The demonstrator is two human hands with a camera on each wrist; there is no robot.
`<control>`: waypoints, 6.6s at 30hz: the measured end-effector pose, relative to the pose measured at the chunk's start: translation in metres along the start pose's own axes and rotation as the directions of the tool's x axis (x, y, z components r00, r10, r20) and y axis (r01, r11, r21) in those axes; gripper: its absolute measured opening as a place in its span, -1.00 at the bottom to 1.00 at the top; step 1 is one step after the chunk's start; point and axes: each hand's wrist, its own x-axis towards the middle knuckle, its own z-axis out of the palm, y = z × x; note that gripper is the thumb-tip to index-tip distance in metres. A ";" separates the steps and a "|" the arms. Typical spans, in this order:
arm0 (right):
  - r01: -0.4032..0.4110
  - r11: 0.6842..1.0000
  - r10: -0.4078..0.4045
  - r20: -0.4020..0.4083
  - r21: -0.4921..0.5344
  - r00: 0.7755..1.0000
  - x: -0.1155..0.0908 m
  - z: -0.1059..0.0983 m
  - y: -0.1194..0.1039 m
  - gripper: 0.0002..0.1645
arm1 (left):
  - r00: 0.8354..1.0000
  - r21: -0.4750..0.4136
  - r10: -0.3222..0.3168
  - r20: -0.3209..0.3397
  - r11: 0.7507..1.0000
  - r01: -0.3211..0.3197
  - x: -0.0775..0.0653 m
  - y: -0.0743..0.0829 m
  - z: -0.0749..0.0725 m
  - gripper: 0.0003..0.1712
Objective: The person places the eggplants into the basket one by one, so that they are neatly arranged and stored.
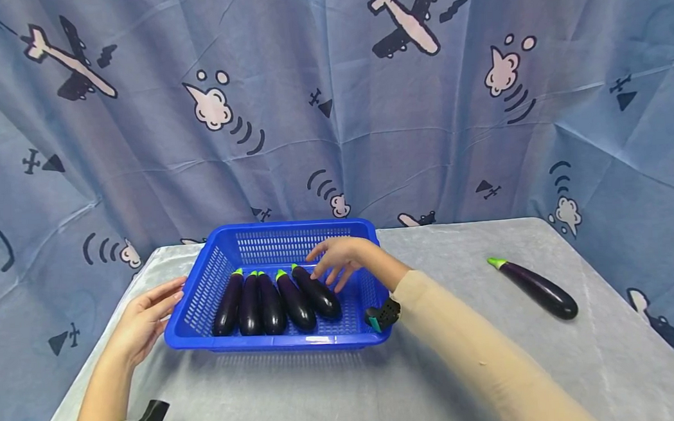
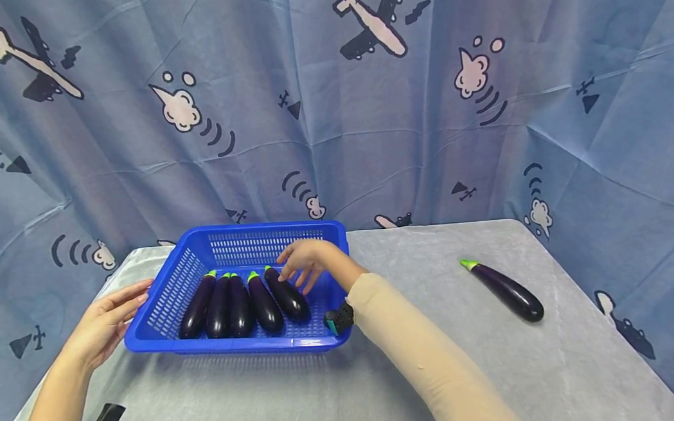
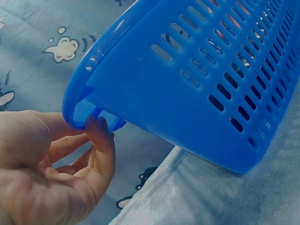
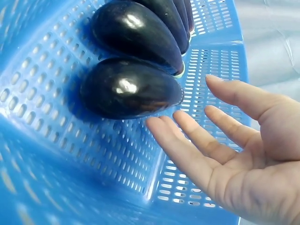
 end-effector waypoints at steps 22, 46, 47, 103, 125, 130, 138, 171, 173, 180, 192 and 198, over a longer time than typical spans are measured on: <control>0.142 0.990 -0.142 0.012 0.004 0.990 -0.031 -0.010 0.001 -0.34 | 1.000 -0.001 0.011 0.000 1.000 -0.011 0.001 0.000 -0.001 -0.58; 0.353 0.935 -0.355 -0.071 -0.048 0.932 -0.082 -0.009 0.027 -0.46 | 1.000 0.028 0.009 0.000 1.000 -0.009 -0.001 -0.001 -0.001 -0.60; 0.365 0.929 -0.369 -0.073 -0.059 0.927 -0.084 -0.008 0.028 -0.46 | 1.000 0.030 0.009 -0.001 1.000 -0.009 -0.001 -0.001 0.000 -0.60; 0.511 0.835 -0.548 -0.378 -0.201 0.746 -0.173 -0.069 0.147 -0.38 | 1.000 -0.003 -0.014 -0.015 1.000 0.014 0.000 -0.001 0.001 -0.62; 0.498 0.843 -0.522 -0.537 -0.203 0.663 -0.181 -0.101 0.212 -0.48 | 1.000 -0.030 0.003 -0.010 1.000 -0.003 0.002 -0.003 0.001 -0.61; 0.484 0.843 -0.522 -0.565 -0.233 0.639 -0.183 -0.104 0.217 -0.49 | 1.000 -0.028 -0.013 -0.022 1.000 0.013 0.002 -0.002 0.001 -0.63; 0.461 0.856 -0.499 -0.609 -0.235 0.617 -0.183 -0.112 0.226 -0.51 | 1.000 -0.010 -0.022 -0.021 1.000 0.021 0.001 -0.001 0.001 -0.64; 0.119 0.966 -0.250 -0.706 -0.230 0.663 -0.186 -0.150 0.290 -0.26 | 1.000 -0.020 0.004 -0.013 1.000 -0.004 0.000 -0.001 0.002 -0.61; 0.119 0.969 -0.239 -0.699 -0.217 0.674 -0.185 -0.152 0.295 -0.26 | 1.000 -0.022 0.001 -0.013 1.000 -0.001 0.000 -0.001 0.002 -0.60; 0.077 0.980 -0.180 -0.671 -0.181 0.720 -0.179 -0.156 0.309 -0.22 | 1.000 -0.027 -0.022 -0.014 0.999 0.021 0.000 -0.002 0.002 -0.57; 0.029 0.980 -0.149 -0.634 -0.196 0.759 -0.172 -0.157 0.316 -0.17 | 1.000 -0.023 -0.010 -0.008 1.000 0.010 0.000 -0.001 0.002 -0.56; 0.022 0.980 -0.146 -0.636 -0.199 0.758 -0.172 -0.156 0.316 -0.20 | 0.999 -0.023 -0.029 -0.018 0.999 0.028 0.001 -0.001 0.002 -0.58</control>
